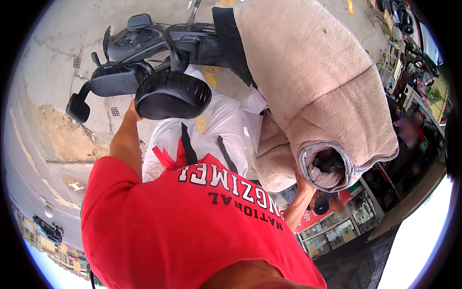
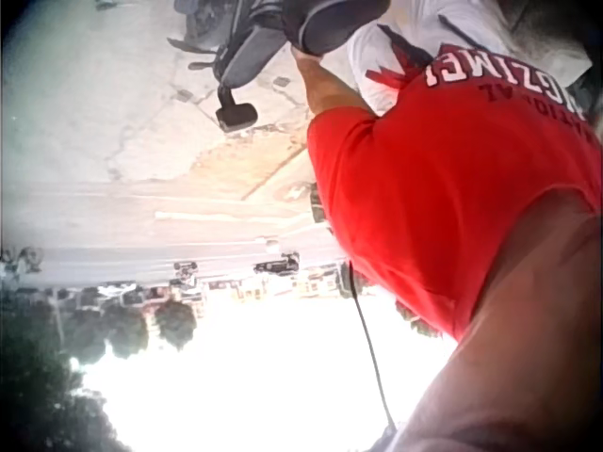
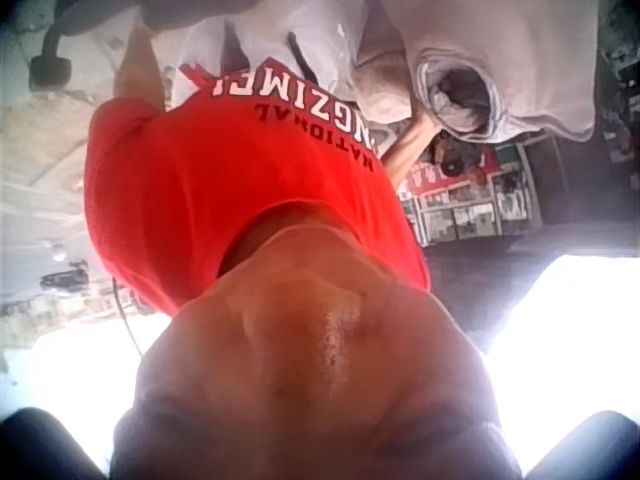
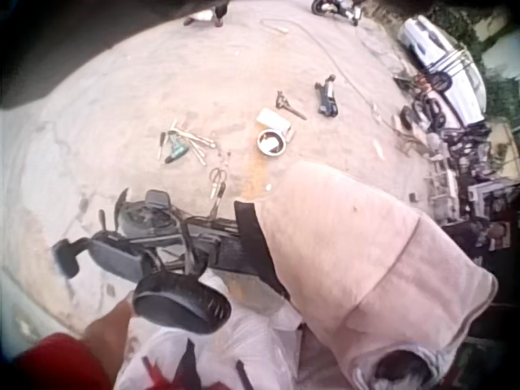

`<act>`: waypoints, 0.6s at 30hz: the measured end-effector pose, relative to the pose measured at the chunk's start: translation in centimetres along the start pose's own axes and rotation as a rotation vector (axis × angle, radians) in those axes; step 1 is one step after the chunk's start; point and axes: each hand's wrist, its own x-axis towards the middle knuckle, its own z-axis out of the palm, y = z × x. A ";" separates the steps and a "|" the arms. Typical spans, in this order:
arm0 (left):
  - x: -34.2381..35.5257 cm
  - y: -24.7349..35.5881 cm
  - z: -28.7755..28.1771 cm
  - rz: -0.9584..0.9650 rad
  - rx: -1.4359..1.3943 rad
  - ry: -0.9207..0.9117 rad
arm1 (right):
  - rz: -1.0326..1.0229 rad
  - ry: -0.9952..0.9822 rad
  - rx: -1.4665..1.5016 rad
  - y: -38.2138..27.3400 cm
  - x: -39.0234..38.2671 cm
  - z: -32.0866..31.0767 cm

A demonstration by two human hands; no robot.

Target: The person uses a screwdriver to loosen and remove screws from the scooter seat, then removes the seat and a beige cover. They then use a T-handle wrench to loosen bolts on the rear wheel area.

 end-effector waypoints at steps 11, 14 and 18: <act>-0.4 0.2 0.5 -0.050 -0.054 -0.029 | 0.322 -0.453 1.528 1.8 0.5 -1.5; 0.9 -0.2 -0.6 0.024 -0.063 0.035 | 0.239 -0.328 1.489 -1.6 -0.2 0.8; 3.1 -1.7 -1.7 0.038 -0.151 -0.056 | 0.216 -0.465 1.469 -6.7 -3.6 1.9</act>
